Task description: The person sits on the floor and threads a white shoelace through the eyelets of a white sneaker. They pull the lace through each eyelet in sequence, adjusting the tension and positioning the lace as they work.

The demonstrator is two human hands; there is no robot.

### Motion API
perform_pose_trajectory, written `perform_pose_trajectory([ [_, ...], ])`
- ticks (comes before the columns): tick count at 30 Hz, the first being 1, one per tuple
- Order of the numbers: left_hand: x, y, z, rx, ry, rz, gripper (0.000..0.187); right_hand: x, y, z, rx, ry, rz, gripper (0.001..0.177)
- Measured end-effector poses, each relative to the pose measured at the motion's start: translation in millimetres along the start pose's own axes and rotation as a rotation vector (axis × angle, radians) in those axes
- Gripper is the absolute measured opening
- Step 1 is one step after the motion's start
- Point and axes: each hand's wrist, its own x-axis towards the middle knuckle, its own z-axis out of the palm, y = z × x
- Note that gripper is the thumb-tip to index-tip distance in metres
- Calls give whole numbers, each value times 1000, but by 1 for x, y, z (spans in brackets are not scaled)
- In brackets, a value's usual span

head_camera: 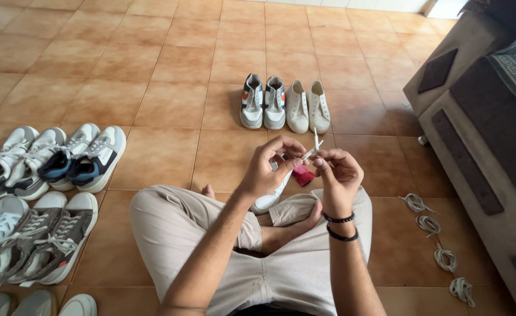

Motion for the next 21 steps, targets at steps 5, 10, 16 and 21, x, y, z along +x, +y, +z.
perform_pose_trajectory([
  [5,1,-12,5,-171,-2,40,28,-1,7,9,73,88,-77,23],
  [10,2,-14,7,-224,-26,66,34,0,14,15,118,93,-17,12],
  [16,4,-3,4,-75,21,109,41,12,11,14,-137,-68,-65,6],
  [21,5,5,1,-127,-41,84,52,26,7,16,-55,-120,26,4],
])
